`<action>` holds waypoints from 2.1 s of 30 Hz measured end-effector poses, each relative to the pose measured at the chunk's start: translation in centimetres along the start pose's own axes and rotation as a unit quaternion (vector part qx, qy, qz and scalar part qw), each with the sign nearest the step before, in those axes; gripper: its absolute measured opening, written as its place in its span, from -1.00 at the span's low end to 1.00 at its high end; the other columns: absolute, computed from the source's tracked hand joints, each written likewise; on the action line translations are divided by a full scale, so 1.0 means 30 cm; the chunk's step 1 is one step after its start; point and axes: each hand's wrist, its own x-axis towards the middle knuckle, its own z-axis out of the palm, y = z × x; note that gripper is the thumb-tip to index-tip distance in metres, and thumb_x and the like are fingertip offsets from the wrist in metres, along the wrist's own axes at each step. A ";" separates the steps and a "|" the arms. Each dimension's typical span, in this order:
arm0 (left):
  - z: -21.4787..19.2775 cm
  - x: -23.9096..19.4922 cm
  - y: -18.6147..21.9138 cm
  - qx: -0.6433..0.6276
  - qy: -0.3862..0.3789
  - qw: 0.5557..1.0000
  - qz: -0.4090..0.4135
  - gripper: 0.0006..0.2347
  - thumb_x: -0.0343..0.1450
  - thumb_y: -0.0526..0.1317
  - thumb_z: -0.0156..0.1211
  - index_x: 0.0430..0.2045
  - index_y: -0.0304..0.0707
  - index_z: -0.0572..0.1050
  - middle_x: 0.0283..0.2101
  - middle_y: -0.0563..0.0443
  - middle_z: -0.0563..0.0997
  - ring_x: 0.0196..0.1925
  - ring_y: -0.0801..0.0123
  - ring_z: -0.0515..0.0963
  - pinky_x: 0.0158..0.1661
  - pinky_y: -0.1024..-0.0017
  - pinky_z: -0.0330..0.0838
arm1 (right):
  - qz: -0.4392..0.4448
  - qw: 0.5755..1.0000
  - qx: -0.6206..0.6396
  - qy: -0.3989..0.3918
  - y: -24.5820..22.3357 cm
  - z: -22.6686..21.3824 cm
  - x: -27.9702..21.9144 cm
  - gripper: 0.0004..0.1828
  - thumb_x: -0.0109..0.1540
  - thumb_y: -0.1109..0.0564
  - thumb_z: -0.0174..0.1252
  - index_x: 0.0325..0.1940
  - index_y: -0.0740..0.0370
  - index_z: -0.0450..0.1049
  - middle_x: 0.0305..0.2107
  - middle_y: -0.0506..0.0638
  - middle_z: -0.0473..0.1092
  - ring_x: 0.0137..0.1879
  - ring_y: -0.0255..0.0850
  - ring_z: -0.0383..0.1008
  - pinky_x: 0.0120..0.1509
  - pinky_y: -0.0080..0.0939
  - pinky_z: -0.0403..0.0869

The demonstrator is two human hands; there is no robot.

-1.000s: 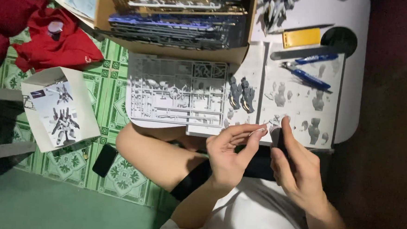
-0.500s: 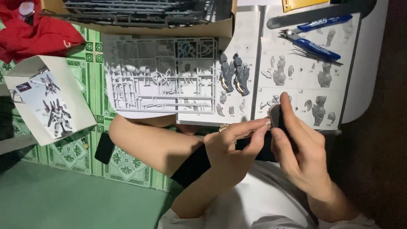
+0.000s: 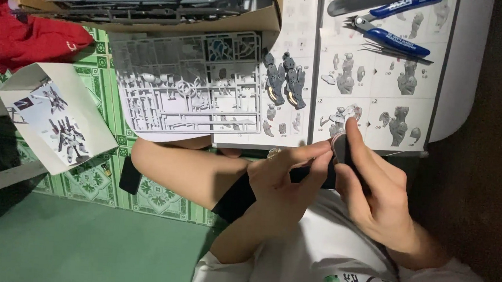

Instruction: The person is assembling a model kit, using a sanding stick to smooth the edges of a small plastic part. They hold the part in their left hand and rub it with the sanding stick in their right hand, repeatedly checking the surface.

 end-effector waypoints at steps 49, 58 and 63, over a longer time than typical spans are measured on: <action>-0.050 0.019 0.098 -0.010 -0.089 0.996 0.020 -0.93 0.41 -0.36 0.19 -0.30 -0.32 0.49 -0.30 -0.02 0.64 -0.37 0.48 0.66 -0.33 0.67 0.55 | -0.122 0.982 0.056 0.133 0.097 -0.042 -0.003 -0.86 0.04 0.37 0.22 -0.37 0.49 0.41 -0.49 0.17 0.44 -0.41 -0.14 0.51 -0.30 -0.32 0.50; -0.063 0.023 0.105 -0.016 -0.107 0.994 0.026 -0.94 0.40 -0.39 0.18 -0.31 -0.34 0.46 -0.37 -0.04 0.62 -0.44 0.48 0.62 -0.33 0.64 0.55 | -0.201 0.963 0.177 0.008 0.066 -0.054 0.075 -0.88 0.05 0.36 0.16 -0.38 0.44 0.37 -0.66 0.05 0.40 -0.70 -0.31 0.21 -0.60 -0.41 0.30; -0.065 0.016 0.109 -0.020 -0.106 0.994 0.006 -0.92 0.39 -0.41 0.20 -0.31 -0.30 0.49 -0.37 -0.01 0.62 -0.41 0.49 0.65 -0.30 0.65 0.55 | -0.158 0.976 0.123 0.089 0.086 -0.041 0.028 -0.86 0.00 0.31 0.20 -0.49 0.42 0.36 -0.66 0.06 0.39 -0.64 -0.26 0.35 -0.48 -0.38 0.47</action>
